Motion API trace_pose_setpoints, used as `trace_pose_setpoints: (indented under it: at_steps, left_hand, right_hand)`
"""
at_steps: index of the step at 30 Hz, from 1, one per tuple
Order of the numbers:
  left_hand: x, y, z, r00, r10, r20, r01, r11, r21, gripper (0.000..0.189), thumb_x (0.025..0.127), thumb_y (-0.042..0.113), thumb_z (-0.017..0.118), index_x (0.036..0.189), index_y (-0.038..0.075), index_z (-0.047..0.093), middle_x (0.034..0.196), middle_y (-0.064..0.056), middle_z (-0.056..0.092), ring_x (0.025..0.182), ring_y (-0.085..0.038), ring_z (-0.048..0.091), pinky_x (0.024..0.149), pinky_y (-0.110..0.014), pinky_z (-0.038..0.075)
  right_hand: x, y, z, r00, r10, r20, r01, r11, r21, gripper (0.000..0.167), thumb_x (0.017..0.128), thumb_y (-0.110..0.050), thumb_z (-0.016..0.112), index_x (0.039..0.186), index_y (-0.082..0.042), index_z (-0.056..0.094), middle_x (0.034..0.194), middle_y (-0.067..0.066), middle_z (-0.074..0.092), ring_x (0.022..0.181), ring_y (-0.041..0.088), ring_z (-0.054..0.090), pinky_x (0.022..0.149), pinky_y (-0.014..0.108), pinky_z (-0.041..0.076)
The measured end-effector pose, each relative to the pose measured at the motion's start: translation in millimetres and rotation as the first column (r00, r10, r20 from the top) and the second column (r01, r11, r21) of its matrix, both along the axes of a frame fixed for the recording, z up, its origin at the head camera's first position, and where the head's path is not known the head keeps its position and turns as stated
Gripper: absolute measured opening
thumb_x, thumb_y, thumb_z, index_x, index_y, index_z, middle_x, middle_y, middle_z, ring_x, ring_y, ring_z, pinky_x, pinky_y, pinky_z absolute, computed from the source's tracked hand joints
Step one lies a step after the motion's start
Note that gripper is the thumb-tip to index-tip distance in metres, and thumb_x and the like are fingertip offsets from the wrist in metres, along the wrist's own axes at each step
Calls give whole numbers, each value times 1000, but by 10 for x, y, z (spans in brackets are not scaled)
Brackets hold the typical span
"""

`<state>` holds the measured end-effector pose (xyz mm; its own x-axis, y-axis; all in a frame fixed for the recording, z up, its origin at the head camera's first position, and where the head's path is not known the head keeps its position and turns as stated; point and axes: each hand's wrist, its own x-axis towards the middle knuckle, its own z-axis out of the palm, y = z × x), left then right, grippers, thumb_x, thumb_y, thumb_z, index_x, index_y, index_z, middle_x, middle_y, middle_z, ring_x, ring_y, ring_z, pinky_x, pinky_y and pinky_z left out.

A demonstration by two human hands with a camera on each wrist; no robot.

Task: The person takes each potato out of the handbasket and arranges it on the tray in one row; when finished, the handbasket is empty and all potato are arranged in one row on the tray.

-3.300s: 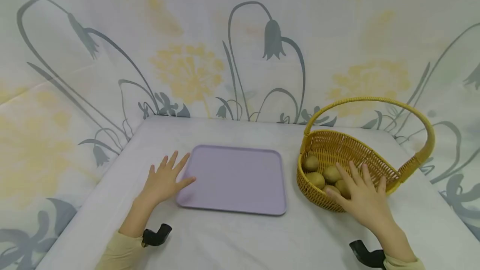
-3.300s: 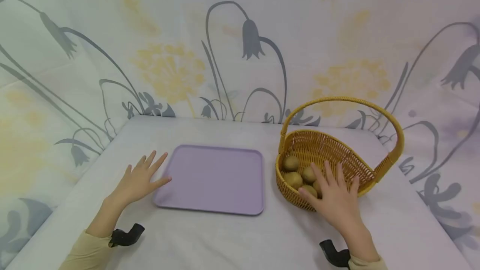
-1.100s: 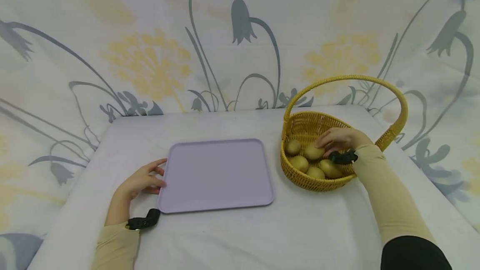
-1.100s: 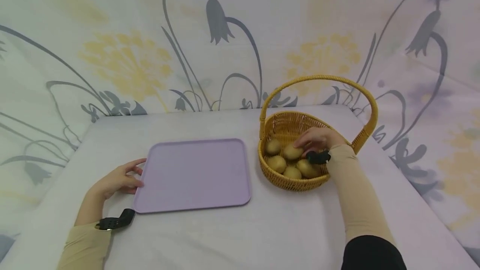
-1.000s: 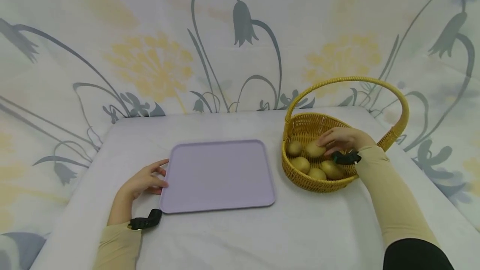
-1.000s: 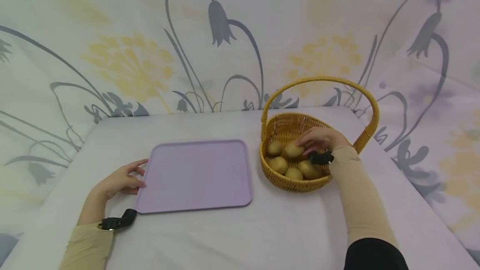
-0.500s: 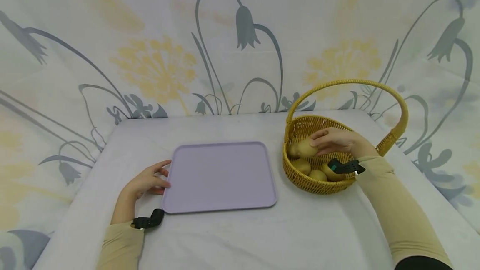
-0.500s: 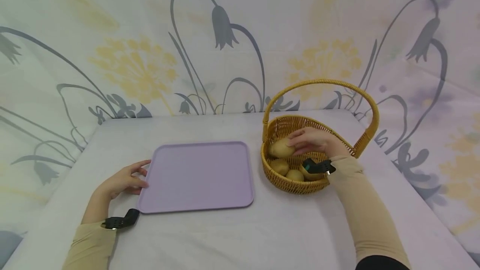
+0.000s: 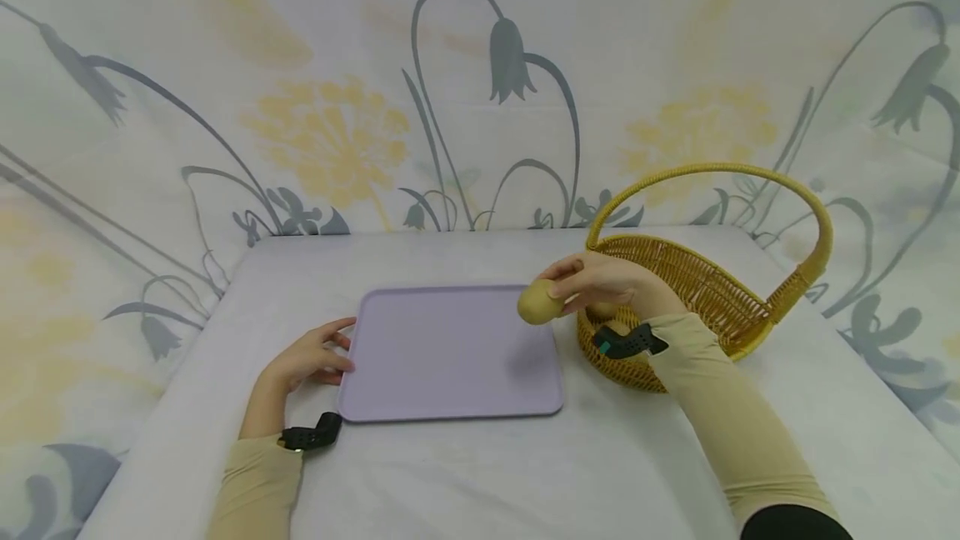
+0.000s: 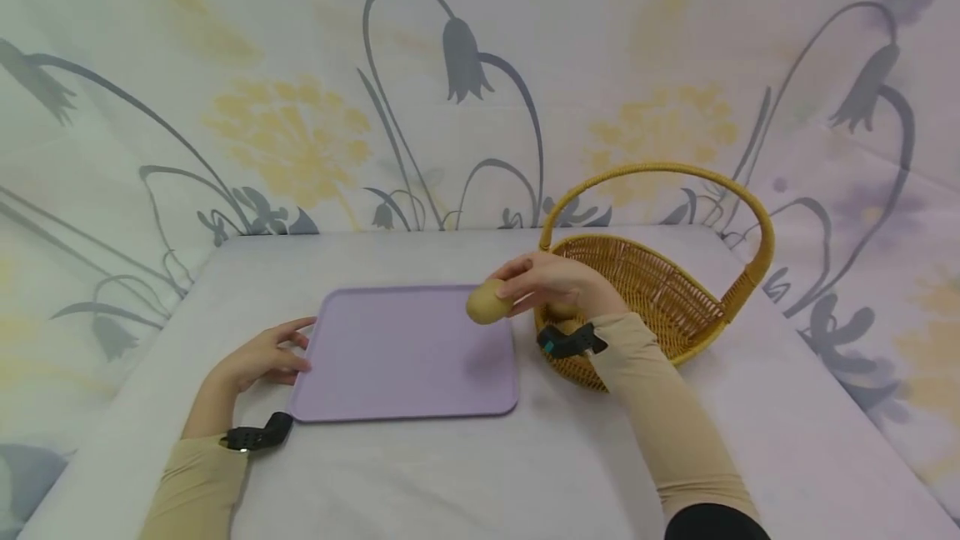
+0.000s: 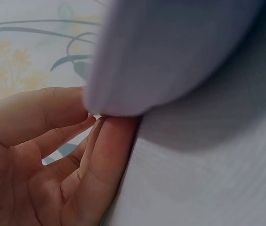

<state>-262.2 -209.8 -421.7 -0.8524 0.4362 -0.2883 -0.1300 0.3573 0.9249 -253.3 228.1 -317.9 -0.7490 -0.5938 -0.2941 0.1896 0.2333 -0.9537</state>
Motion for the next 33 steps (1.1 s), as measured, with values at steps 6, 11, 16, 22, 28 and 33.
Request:
trace_pose_setpoints:
  at_steps: [6,11,16,22,28,33]
  left_hand:
    - [2,45,-32,1000,31,-1,-31,999,4,84,73,-8,64,144,-3,19,108,-17,39,72,-15,53,59,-26,54]
    - [3,118,-55,999,41,2,-41,999,13,84,72,-9,64,144,-2,21,106,-16,40,69,-15,52,58,-27,54]
    - [-7,213,-64,999,45,14,-45,999,13,83,72,-10,64,144,-1,23,104,-14,40,70,-16,52,59,-28,55]
    - [-4,343,-93,999,32,15,-33,999,24,83,72,-10,64,144,0,24,105,-15,40,73,-18,53,61,-31,56]
    - [11,405,-118,1000,20,16,-21,999,31,82,72,-10,63,144,-1,23,104,-15,40,72,-18,53,60,-31,55]
    - [24,425,-133,999,32,23,-33,999,23,82,71,-11,63,144,-1,25,104,-15,40,71,-17,53,58,-29,55]
  right_hand:
    - [-277,-570,-56,1000,24,5,-24,1000,13,48,86,-4,56,128,14,43,105,10,58,93,21,60,88,43,50]
    - [-493,-988,-232,996,15,82,-14,1000,-13,45,87,2,52,129,14,42,104,11,57,87,20,61,86,40,51]
    - [-616,-1320,-433,988,-42,147,43,999,0,43,86,2,55,127,13,47,102,12,57,82,22,62,77,33,55]
    - [-697,-1493,-661,977,-128,173,126,992,19,31,85,3,58,114,13,56,92,9,59,78,21,60,71,29,55]
    - [-708,-1581,-800,975,-180,131,176,984,41,22,83,3,61,103,12,61,81,5,62,76,17,58,69,27,54]
    - [-697,-1708,-869,967,-244,77,235,965,115,30,81,-2,65,108,11,62,87,9,64,77,19,61,72,30,55]
